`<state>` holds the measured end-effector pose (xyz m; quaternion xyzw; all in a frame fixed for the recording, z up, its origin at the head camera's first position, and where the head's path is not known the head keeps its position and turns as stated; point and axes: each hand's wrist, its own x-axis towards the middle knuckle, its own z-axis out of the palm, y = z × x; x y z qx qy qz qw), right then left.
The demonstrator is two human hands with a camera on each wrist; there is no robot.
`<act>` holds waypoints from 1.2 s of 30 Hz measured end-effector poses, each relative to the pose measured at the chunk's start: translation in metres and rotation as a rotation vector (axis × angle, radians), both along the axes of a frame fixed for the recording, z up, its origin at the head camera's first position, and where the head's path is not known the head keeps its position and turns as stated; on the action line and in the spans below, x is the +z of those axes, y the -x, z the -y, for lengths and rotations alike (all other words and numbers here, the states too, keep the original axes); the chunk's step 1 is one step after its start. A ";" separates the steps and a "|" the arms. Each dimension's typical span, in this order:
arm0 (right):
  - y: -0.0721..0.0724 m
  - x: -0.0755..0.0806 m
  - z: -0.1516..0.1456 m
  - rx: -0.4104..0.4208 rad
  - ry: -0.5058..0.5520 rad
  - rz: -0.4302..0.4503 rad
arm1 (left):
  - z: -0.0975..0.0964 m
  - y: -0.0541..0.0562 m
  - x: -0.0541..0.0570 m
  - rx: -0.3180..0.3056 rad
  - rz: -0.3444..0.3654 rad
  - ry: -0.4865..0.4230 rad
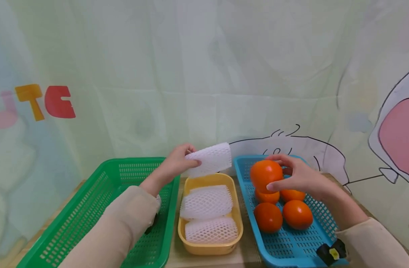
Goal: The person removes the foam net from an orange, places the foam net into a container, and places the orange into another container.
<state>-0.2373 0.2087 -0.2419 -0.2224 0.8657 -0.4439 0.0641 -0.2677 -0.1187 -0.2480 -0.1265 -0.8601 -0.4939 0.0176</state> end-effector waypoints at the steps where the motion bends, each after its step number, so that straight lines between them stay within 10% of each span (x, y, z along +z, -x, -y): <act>1: 0.000 -0.001 0.000 -0.006 -0.022 -0.008 | -0.001 0.003 -0.002 0.016 -0.017 0.017; 12: 0.007 -0.008 0.006 -0.041 -0.272 -0.078 | -0.011 0.023 -0.025 -0.015 -0.241 0.325; 15: 0.009 -0.011 0.005 -0.044 -0.312 -0.057 | -0.010 0.023 -0.031 -0.104 -0.168 0.408; 20: 0.014 -0.017 0.000 -0.043 -0.369 -0.044 | -0.011 0.019 -0.034 -0.305 0.192 0.626; 24: 0.019 -0.021 -0.007 -0.058 -0.426 -0.027 | -0.013 0.014 -0.034 -0.334 0.367 0.713; 36: 0.039 -0.037 -0.017 -0.066 -0.586 0.136 | -0.007 0.012 -0.034 -0.295 0.170 0.685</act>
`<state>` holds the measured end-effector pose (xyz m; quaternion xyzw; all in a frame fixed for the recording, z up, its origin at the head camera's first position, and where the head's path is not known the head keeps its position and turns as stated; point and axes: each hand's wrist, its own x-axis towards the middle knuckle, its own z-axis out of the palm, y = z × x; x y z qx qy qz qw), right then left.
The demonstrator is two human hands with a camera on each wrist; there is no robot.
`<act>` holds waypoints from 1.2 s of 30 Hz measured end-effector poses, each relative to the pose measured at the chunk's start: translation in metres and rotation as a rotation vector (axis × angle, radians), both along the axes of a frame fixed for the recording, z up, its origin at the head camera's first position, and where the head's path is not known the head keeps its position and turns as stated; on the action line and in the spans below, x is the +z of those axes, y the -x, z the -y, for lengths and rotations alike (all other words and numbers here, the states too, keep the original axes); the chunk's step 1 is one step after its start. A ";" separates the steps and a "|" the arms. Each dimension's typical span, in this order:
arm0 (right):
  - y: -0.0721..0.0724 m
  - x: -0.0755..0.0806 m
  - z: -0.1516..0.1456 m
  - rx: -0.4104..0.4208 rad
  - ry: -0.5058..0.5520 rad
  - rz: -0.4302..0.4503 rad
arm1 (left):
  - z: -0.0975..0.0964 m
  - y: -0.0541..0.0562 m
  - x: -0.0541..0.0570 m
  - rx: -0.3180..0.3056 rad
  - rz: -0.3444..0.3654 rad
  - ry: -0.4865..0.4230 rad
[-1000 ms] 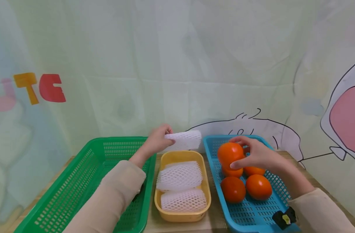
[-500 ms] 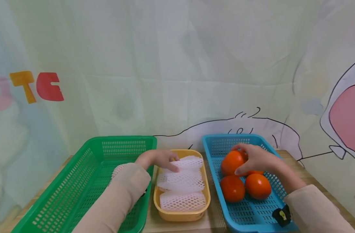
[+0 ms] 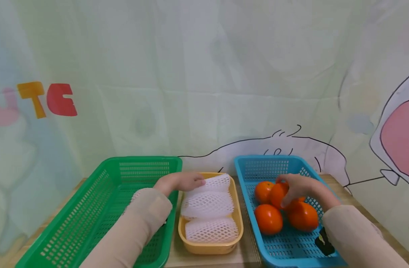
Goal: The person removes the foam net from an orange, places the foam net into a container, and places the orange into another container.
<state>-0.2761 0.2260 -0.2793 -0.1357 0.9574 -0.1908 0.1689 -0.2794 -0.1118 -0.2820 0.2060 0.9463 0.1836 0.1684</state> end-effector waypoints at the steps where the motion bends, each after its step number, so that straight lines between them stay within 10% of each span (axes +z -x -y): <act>1: 0.001 -0.002 -0.001 -0.002 -0.009 0.008 | 0.001 0.000 0.000 0.004 -0.012 -0.005; 20: 0.005 -0.018 -0.007 0.021 -0.014 0.020 | 0.017 -0.002 0.004 0.034 -0.094 -0.068; 36: -0.002 0.004 -0.022 0.042 0.020 -0.036 | 0.053 -0.013 0.021 0.027 -0.122 -0.123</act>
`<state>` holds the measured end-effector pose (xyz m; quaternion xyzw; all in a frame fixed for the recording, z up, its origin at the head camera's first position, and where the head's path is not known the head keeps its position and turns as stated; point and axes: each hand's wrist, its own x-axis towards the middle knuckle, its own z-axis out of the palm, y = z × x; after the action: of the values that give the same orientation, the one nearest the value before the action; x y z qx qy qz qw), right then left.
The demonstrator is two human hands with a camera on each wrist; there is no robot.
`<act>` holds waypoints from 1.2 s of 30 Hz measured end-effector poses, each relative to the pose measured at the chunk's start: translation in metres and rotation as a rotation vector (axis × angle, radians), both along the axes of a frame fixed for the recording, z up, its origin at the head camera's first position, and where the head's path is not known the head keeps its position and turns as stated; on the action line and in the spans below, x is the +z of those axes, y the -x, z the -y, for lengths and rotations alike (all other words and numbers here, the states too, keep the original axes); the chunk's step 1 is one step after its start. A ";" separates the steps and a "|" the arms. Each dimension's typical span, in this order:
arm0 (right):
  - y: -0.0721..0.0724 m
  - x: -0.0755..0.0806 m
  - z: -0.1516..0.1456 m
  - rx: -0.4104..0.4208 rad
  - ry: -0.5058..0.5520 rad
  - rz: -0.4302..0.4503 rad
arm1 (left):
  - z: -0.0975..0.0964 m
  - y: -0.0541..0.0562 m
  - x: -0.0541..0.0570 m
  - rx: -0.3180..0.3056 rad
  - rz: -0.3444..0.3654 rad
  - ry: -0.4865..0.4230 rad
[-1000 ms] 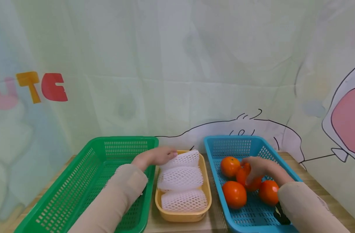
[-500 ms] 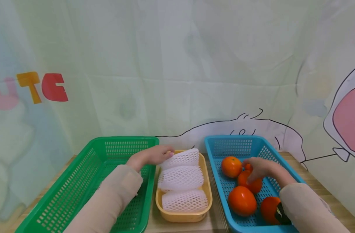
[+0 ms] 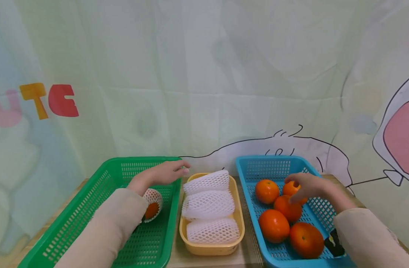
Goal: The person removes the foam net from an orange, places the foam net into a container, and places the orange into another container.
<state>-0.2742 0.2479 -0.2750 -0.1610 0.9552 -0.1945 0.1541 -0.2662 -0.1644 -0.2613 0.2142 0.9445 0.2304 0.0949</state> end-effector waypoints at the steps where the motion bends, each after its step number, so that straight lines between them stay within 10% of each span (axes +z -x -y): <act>1: 0.000 0.002 -0.002 -0.007 -0.005 0.002 | 0.005 -0.002 0.002 0.000 -0.006 -0.003; 18: -0.011 0.018 -0.073 -0.063 0.009 -0.004 | 0.068 -0.019 0.005 -0.089 -0.067 0.082; 30: -0.016 0.000 -0.112 -0.176 0.007 0.085 | 0.087 -0.016 -0.028 -0.027 -0.112 0.347; 36: -0.024 -0.030 -0.129 -0.272 0.044 0.179 | 0.092 -0.017 -0.051 -0.044 -0.081 0.296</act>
<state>-0.2499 0.3773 -0.3048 -0.0153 0.9462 -0.2479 0.2075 -0.2497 -0.2565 -0.3127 0.2274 0.9663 0.0777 0.0923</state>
